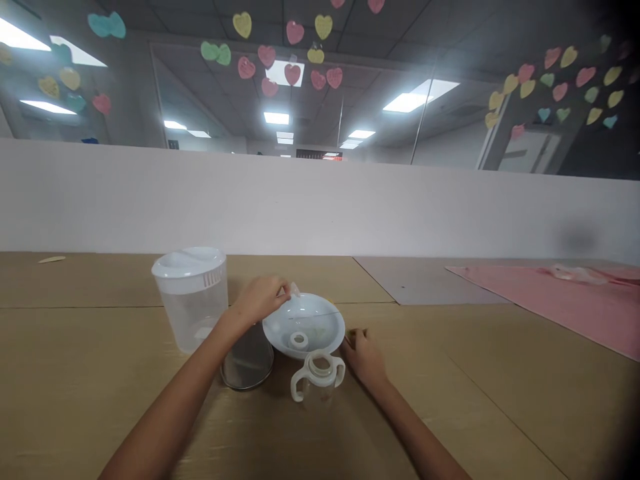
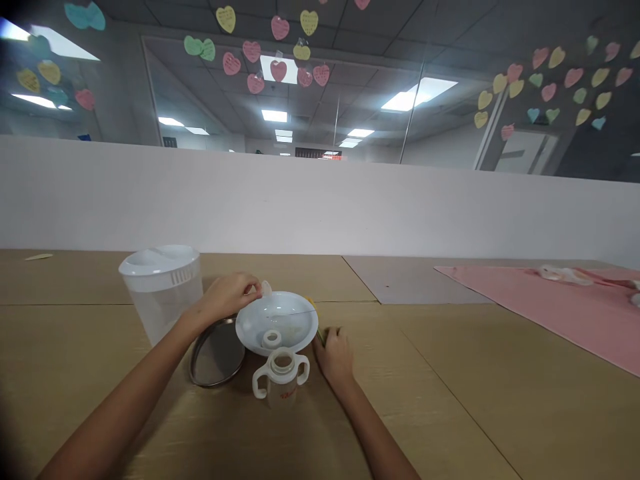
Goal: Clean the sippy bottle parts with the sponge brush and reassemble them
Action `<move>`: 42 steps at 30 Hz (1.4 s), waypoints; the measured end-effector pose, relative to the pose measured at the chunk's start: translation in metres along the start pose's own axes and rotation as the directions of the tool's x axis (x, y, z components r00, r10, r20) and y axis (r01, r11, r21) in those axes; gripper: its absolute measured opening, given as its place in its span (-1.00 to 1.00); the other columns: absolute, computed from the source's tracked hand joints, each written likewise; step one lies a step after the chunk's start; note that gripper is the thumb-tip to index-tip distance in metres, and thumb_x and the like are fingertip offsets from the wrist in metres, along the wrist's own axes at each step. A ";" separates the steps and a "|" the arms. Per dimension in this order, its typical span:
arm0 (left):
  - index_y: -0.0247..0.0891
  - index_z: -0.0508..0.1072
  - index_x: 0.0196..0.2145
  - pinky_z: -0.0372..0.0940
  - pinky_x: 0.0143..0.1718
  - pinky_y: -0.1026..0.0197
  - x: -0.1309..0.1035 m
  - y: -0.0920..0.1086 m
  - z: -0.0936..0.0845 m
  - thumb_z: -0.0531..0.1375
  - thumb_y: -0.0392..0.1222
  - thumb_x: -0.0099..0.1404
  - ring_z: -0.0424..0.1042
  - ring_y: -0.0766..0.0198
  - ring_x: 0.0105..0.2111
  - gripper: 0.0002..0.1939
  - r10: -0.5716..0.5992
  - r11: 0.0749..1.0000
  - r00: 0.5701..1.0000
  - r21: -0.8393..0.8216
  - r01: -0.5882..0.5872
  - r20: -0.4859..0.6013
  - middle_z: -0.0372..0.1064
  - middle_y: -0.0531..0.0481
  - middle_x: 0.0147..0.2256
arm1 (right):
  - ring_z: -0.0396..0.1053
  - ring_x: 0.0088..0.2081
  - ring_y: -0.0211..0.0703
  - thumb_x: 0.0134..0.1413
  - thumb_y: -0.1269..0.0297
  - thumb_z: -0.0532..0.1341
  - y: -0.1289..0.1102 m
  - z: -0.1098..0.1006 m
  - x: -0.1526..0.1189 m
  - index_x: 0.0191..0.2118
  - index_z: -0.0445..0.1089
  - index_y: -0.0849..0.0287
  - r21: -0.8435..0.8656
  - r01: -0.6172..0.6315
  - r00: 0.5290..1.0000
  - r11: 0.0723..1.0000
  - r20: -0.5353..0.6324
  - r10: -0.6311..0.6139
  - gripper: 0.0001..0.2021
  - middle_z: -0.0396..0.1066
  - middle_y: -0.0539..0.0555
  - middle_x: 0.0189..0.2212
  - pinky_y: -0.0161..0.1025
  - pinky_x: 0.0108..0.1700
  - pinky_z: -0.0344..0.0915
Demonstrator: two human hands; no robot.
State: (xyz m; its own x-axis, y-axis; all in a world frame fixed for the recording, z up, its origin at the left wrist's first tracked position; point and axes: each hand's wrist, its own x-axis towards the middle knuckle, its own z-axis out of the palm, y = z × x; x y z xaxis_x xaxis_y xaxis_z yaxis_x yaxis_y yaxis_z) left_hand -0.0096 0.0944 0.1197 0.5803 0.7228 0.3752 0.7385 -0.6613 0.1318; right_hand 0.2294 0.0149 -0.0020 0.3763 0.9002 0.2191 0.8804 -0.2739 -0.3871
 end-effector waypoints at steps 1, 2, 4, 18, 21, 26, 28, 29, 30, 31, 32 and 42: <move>-0.24 0.48 -0.35 0.22 -0.34 0.22 0.000 -0.003 0.000 0.09 -0.11 0.24 0.42 0.15 -0.33 -0.78 0.003 0.999 0.999 -0.046 -0.004 -0.033 0.45 -0.08 -0.33 | 0.37 -0.15 0.01 0.17 0.22 0.04 -0.001 -0.001 0.001 -0.18 0.39 0.31 -0.031 0.019 1.000 0.999 0.013 -0.018 -0.71 0.34 0.31 -0.12 -0.22 -0.22 0.21; -0.25 0.47 -0.37 0.23 -0.33 0.23 0.001 -0.006 0.001 0.10 -0.10 0.22 0.42 0.16 -0.32 -0.79 0.002 0.994 0.999 -0.112 -0.008 -0.054 0.45 -0.08 -0.32 | 0.38 -0.18 0.00 0.17 0.29 0.04 -0.001 -0.001 0.003 -0.24 0.41 0.31 -0.052 0.023 1.000 0.998 0.019 -0.022 -0.75 0.35 0.32 -0.14 -0.23 -0.24 0.20; -0.27 0.44 -0.36 0.26 -0.33 0.24 0.002 -0.011 0.005 0.13 -0.07 0.19 0.43 0.17 -0.30 -0.79 -0.019 0.956 0.997 -0.294 -0.003 -0.071 0.46 -0.09 -0.31 | 0.41 -0.25 -0.03 0.13 0.43 0.01 0.003 -0.004 0.008 -0.28 0.41 0.31 -0.060 -0.011 1.000 0.998 0.012 0.012 -0.78 0.39 0.32 -0.21 -0.25 -0.29 0.19; -0.26 0.51 -0.39 0.20 -0.43 0.29 0.003 0.014 0.029 0.20 0.02 0.14 0.39 0.27 -0.45 -0.73 -0.140 0.835 0.976 -0.550 0.025 -0.168 0.49 0.00 -0.42 | 0.46 -0.32 -0.10 0.26 0.17 -0.09 -0.003 -0.016 -0.011 -0.01 0.35 0.17 0.158 0.490 0.801 0.857 -0.469 -0.371 -0.63 0.49 0.16 -0.25 -0.26 -0.32 0.32; -0.25 0.52 -0.37 0.19 -0.41 0.28 0.000 0.020 0.025 0.16 0.01 0.20 0.38 0.28 -0.43 -0.73 -0.086 0.869 0.977 -0.495 -0.023 -0.196 0.50 0.01 -0.38 | 0.47 -0.21 -0.12 0.27 0.26 -0.06 -0.005 -0.007 -0.014 0.02 0.33 0.19 0.146 0.609 0.716 0.780 -0.525 -0.461 -0.66 0.48 0.17 -0.16 -0.26 -0.22 0.38; -0.27 0.50 -0.40 0.13 -0.43 0.29 -0.004 0.025 0.019 0.08 -0.02 0.27 0.33 0.31 -0.47 -0.69 -0.025 0.899 0.984 -0.435 -0.055 -0.176 0.47 0.03 -0.43 | 0.48 -0.20 -0.11 0.25 0.29 -0.01 -0.002 -0.002 -0.010 0.00 0.36 0.23 0.186 0.680 0.660 0.710 -0.576 -0.482 -0.68 0.50 0.19 -0.17 -0.24 -0.17 0.41; -0.27 0.49 -0.42 0.11 -0.45 0.29 -0.004 0.026 0.018 0.05 -0.02 0.28 0.32 0.32 -0.49 -0.68 -0.020 0.908 0.987 -0.415 -0.050 -0.161 0.46 0.04 -0.46 | 0.48 -0.19 -0.11 0.25 0.29 -0.01 -0.003 -0.002 -0.011 -0.01 0.37 0.23 0.219 0.682 0.672 0.698 -0.565 -0.479 -0.68 0.50 0.19 -0.16 -0.23 -0.15 0.41; -0.27 0.49 -0.42 0.10 -0.45 0.29 -0.004 0.026 0.018 0.04 -0.03 0.29 0.31 0.32 -0.50 -0.67 -0.019 0.912 0.988 -0.409 -0.046 -0.154 0.46 0.05 -0.47 | 0.48 -0.18 -0.11 0.24 0.28 -0.01 -0.004 -0.002 -0.012 -0.01 0.38 0.22 0.238 0.676 0.684 0.698 -0.554 -0.474 -0.68 0.49 0.19 -0.16 -0.23 -0.14 0.40; -0.27 0.49 -0.42 0.10 -0.46 0.29 -0.004 0.025 0.018 0.03 -0.03 0.29 0.31 0.32 -0.51 -0.66 -0.019 0.914 0.989 -0.404 -0.042 -0.145 0.45 0.05 -0.48 | 0.47 -0.17 -0.10 0.24 0.27 -0.01 -0.005 -0.003 -0.013 -0.01 0.38 0.22 0.260 0.665 0.701 0.700 -0.540 -0.465 -0.68 0.49 0.19 -0.15 -0.22 -0.13 0.40; -0.27 0.49 -0.42 0.10 -0.46 0.29 -0.004 0.025 0.018 0.03 -0.03 0.30 0.31 0.32 -0.51 -0.66 -0.020 0.915 0.991 -0.402 -0.037 -0.136 0.45 0.05 -0.49 | 0.47 -0.17 -0.10 0.24 0.26 -0.02 -0.007 -0.004 -0.014 -0.02 0.38 0.22 0.284 0.650 0.721 0.705 -0.523 -0.454 -0.67 0.49 0.19 -0.15 -0.21 -0.12 0.39; -0.27 0.49 -0.41 0.10 -0.46 0.29 -0.004 0.025 0.018 0.03 -0.02 0.29 0.32 0.31 -0.51 -0.66 -0.025 0.915 0.991 -0.402 -0.030 -0.130 0.45 0.04 -0.49 | 0.47 -0.17 -0.10 0.24 0.25 -0.02 -0.009 -0.005 -0.015 -0.02 0.38 0.22 0.310 0.631 0.744 0.711 -0.504 -0.439 -0.67 0.49 0.19 -0.14 -0.21 -0.13 0.39; -0.23 0.48 -0.36 0.18 -0.42 0.28 -0.006 0.025 0.011 0.13 0.03 0.21 0.39 0.26 -0.41 -0.72 -0.138 0.930 0.957 -0.365 0.037 -0.256 0.49 0.04 -0.40 | 0.45 -0.26 -0.13 0.24 0.17 -0.05 -0.015 -0.018 -0.018 -0.13 0.40 0.24 0.420 0.491 0.855 0.763 -0.400 -0.330 -0.65 0.50 0.16 -0.27 -0.27 -0.21 0.33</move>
State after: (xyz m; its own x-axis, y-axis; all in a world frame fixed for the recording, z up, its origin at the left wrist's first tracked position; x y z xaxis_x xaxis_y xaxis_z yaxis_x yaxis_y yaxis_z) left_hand 0.0090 0.0756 0.1103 0.3655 0.7318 0.5752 0.5832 -0.6616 0.4713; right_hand 0.2148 -0.0036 0.0154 0.1468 0.7249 0.6730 0.7356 0.3748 -0.5642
